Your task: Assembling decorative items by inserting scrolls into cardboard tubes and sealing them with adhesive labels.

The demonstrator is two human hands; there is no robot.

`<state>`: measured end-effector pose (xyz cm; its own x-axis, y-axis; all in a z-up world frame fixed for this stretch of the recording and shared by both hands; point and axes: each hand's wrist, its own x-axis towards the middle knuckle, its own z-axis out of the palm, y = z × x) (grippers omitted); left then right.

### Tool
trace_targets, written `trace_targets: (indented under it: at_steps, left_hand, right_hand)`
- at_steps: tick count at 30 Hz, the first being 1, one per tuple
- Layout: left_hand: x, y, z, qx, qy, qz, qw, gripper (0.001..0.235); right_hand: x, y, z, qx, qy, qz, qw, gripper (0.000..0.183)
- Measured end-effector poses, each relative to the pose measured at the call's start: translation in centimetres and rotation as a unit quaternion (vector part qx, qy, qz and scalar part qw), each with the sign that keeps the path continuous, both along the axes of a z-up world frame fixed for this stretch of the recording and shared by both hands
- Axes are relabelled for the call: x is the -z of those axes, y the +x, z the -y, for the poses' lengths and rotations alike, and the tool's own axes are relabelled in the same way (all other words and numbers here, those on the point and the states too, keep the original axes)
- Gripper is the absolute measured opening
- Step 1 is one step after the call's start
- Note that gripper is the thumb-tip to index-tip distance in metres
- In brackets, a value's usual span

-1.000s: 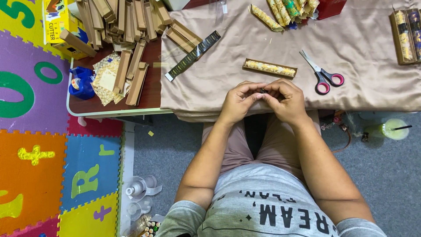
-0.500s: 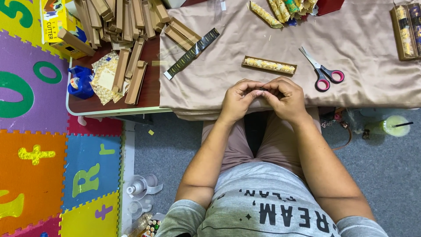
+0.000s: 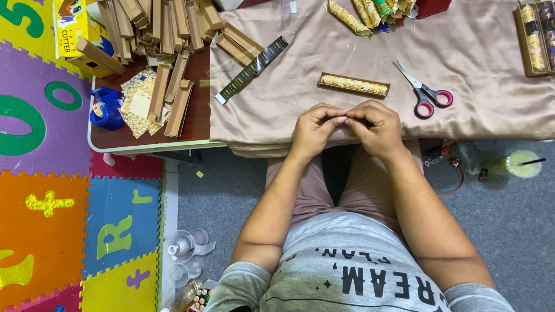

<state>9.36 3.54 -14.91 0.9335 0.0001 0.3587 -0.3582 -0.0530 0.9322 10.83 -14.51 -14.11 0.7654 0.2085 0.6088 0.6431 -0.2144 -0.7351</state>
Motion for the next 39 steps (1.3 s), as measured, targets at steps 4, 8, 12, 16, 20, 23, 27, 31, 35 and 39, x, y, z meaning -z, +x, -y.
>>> trace_targets:
  at_steps: [4, 8, 12, 16, 20, 23, 27, 31, 35, 39]
  left_hand:
    - [-0.1, 0.1, -0.1, 0.003, -0.012, -0.002, 1.000, 0.014]
    - [-0.6, -0.2, 0.2, 0.018, -0.076, -0.038, 0.996, 0.016]
    - [2.3, 0.7, 0.3, 0.039, -0.145, -0.086, 0.985, 0.028]
    - [2.8, 0.9, 0.6, 0.039, -0.160, -0.091, 0.982, 0.033]
    - [0.8, 0.0, 0.4, 0.033, -0.115, -0.077, 0.990, 0.029]
    - [-1.1, -0.3, 0.5, 0.031, -0.071, -0.071, 0.994, 0.023]
    - [-2.1, 0.7, -0.1, 0.003, 0.030, -0.059, 0.998, 0.015]
    - [-3.3, 1.9, -0.9, 0.013, 0.109, -0.042, 0.993, 0.012]
    - [-5.0, 2.7, -1.2, 0.053, 0.164, -0.041, 0.984, 0.012]
    - [-5.3, 4.2, -1.2, 0.024, 0.147, -0.073, 0.986, 0.011]
  right_hand:
    - [-0.3, 0.0, -0.1, -0.003, -0.001, -0.005, 1.000, 0.011]
    - [-1.5, -0.5, -0.2, -0.010, 0.011, -0.020, 1.000, 0.013]
    - [-1.2, -0.3, 0.1, -0.027, 0.035, -0.044, 0.998, 0.010]
    - [0.1, 0.3, 0.4, -0.026, 0.047, -0.057, 0.997, 0.008]
    - [0.3, 0.3, 0.3, -0.025, 0.075, -0.072, 0.994, 0.011]
    - [0.2, 0.3, 0.3, -0.033, 0.108, -0.096, 0.989, 0.011]
    - [-0.2, 0.1, 0.3, -0.054, 0.156, -0.149, 0.975, 0.013]
    - [-0.5, 0.1, 0.3, -0.060, 0.166, -0.165, 0.970, 0.012]
    - [0.3, 0.5, 0.4, -0.053, 0.180, -0.179, 0.966, 0.012]
    - [0.9, 0.7, 0.2, -0.032, 0.220, -0.187, 0.957, 0.017]
